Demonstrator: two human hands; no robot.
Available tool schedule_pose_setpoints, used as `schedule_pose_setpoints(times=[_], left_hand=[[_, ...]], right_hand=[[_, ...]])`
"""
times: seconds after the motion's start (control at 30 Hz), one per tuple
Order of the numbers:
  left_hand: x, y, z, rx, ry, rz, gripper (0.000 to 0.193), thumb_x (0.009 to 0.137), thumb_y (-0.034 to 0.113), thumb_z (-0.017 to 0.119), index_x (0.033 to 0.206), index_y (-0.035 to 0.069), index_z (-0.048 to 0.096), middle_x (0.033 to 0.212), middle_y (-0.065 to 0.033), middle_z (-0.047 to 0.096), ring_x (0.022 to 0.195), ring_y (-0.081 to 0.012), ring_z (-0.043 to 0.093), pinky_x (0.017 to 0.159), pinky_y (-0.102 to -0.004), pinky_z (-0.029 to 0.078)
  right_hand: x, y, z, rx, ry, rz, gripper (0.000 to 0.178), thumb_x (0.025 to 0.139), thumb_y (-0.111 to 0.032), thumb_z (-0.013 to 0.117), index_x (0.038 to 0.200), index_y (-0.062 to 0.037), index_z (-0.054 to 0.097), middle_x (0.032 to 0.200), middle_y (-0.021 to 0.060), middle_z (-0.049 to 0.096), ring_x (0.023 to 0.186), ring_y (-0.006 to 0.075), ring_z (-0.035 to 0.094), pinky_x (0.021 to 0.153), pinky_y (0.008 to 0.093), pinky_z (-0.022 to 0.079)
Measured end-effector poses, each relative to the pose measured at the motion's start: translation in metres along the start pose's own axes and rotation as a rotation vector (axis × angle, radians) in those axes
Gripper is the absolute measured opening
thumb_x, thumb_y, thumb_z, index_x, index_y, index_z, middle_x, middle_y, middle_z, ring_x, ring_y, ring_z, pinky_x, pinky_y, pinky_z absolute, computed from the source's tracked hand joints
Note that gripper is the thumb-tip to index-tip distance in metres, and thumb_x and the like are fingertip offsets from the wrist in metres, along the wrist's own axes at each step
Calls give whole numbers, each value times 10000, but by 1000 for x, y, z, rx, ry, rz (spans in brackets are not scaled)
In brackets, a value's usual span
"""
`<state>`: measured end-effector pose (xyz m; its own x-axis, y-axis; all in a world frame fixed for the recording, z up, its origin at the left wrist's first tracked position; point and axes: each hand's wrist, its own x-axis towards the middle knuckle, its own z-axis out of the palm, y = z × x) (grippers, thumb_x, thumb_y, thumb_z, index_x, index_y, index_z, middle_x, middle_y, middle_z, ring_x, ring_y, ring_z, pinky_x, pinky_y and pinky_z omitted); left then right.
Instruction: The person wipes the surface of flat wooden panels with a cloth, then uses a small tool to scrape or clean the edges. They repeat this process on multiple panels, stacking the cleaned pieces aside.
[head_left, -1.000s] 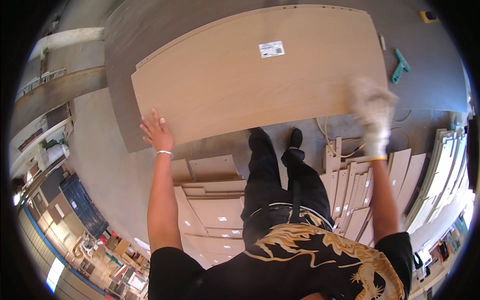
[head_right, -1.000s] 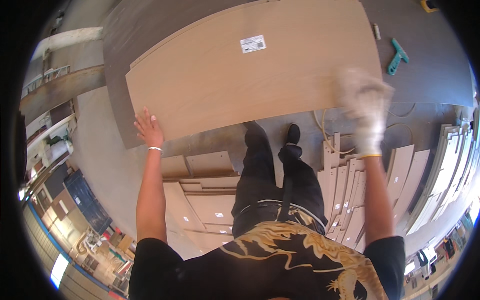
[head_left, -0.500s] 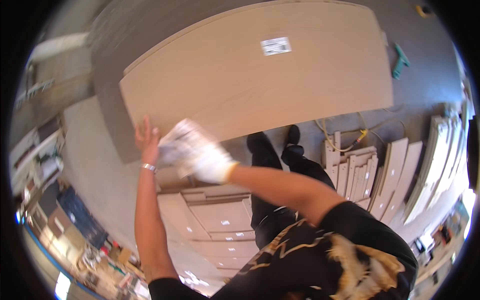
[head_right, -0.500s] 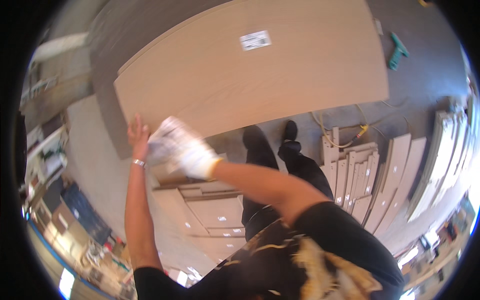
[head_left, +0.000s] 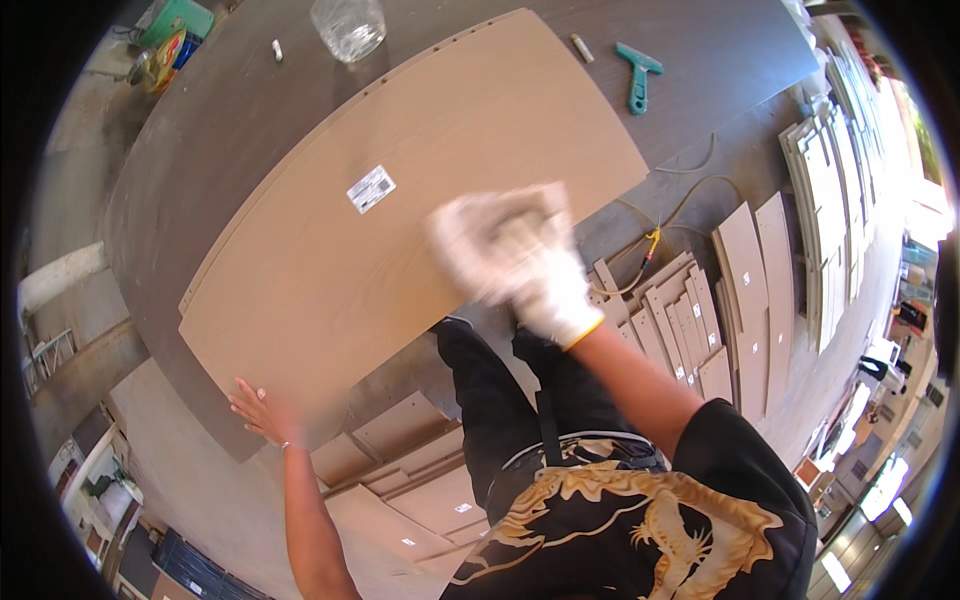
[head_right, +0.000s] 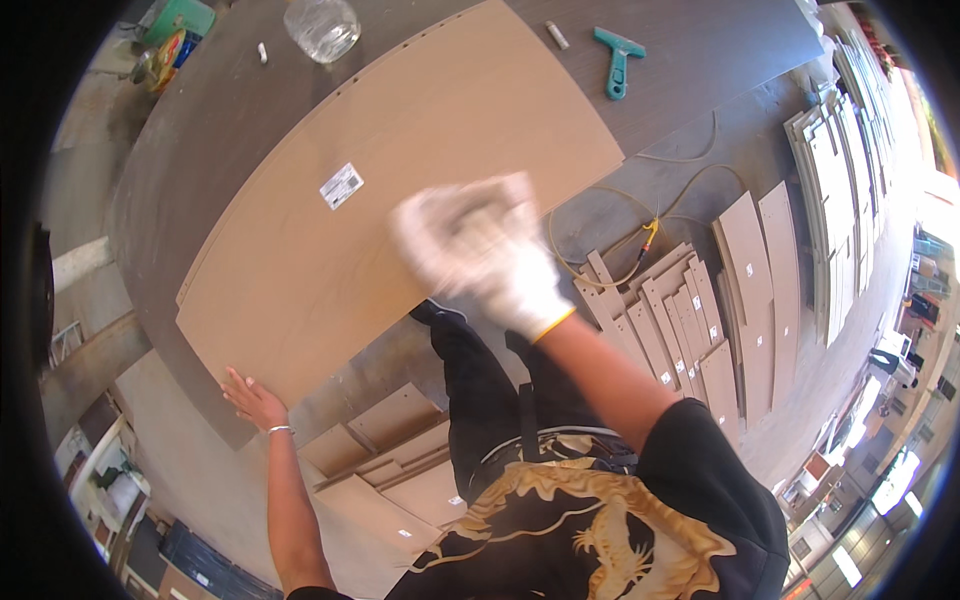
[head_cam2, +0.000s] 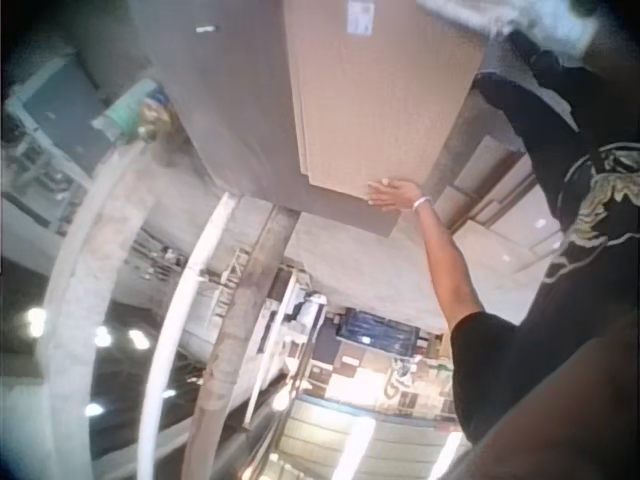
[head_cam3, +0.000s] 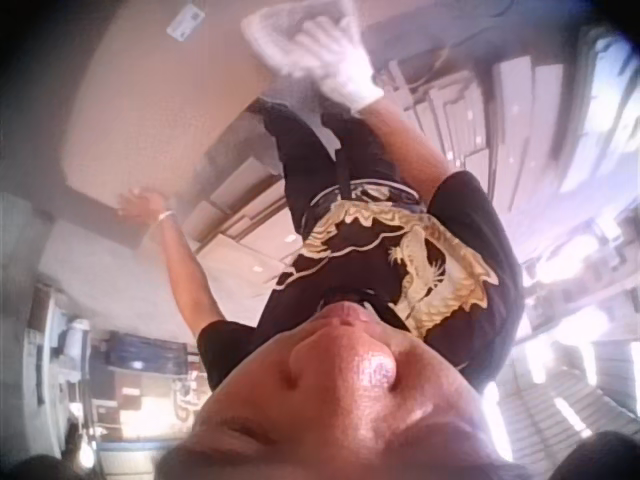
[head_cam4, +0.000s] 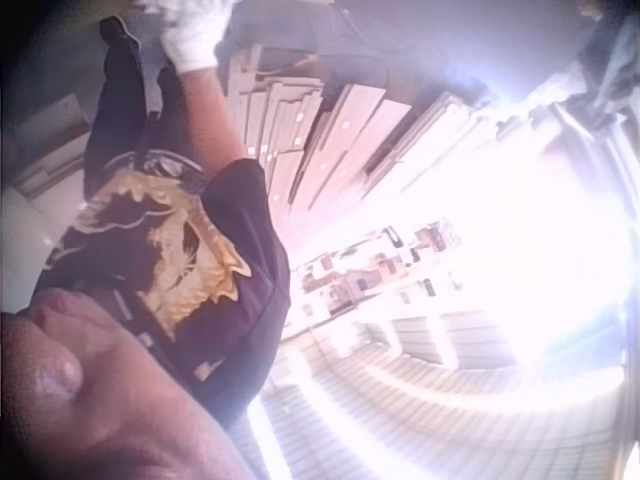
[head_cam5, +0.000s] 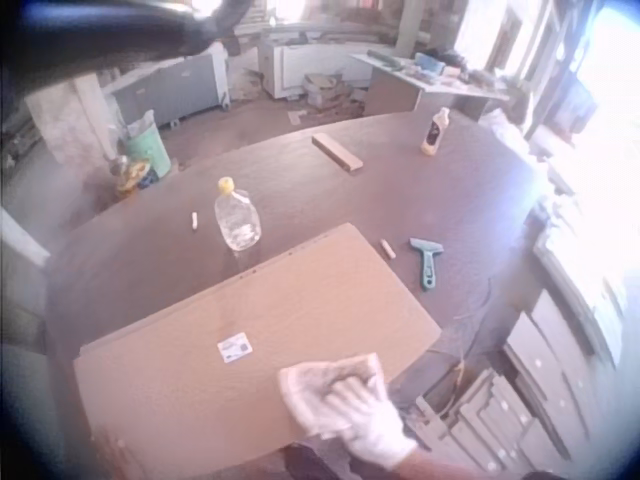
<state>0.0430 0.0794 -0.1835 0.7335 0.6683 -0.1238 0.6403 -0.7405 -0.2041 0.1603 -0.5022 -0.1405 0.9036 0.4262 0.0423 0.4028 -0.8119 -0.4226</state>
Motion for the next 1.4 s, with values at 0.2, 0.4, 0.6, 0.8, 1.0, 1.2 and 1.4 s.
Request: schedule_pose_setpoints(times=[0.2,0.4,0.6,0.8,1.0,1.2,1.4], left_hand=[[-6,18,-2,78,173,31,662,1130,501,382,1744,314,222,1812,-174,150,1669,-360,175,1285,-665,203],[-7,74,-20,-31,-85,-174,685,1158,494,317,1737,137,234,1813,-186,170,1676,-359,155,1269,-671,210],[-18,94,-21,-9,24,-181,707,1151,474,360,1702,38,284,1784,-193,259,1660,-360,207,1271,-646,231],[-16,82,5,8,159,-202,700,1123,447,454,1672,26,346,1776,-200,277,1659,-384,196,1287,-633,212],[-29,102,-5,-97,259,-137,704,1060,446,544,1607,21,418,1679,-204,385,1617,-394,230,1253,-683,187],[-24,52,-43,-276,188,238,685,1032,465,622,1546,29,497,1538,-215,456,1503,-416,340,1198,-715,260],[-19,31,-37,-105,428,277,610,1060,449,614,1495,23,565,1594,-214,501,1503,-388,421,1222,-620,372]], right_hand=[[-3,126,-64,52,213,687,665,886,-70,692,1541,-139,599,1681,211,438,1599,522,254,1311,474,321],[49,137,-78,-48,290,299,654,906,-236,702,1540,-112,597,1689,227,419,1540,495,353,1315,546,249],[117,136,-156,909,-122,240,482,941,-248,682,1340,16,741,1154,221,788,1196,272,697,1042,398,535],[211,284,-94,-73,259,614,495,949,-409,658,1273,-53,773,1287,237,747,1256,414,693,1082,468,531],[220,287,-97,-47,338,738,382,918,-342,624,983,-3,788,843,160,729,805,219,671,785,419,551],[126,-1,-81,346,239,-109,210,1044,-36,572,1143,-19,757,992,30,694,869,130,643,760,279,529],[71,-213,76,431,-240,-437,267,813,56,735,1056,-53,753,899,125,738,806,332,719,764,407,564]])
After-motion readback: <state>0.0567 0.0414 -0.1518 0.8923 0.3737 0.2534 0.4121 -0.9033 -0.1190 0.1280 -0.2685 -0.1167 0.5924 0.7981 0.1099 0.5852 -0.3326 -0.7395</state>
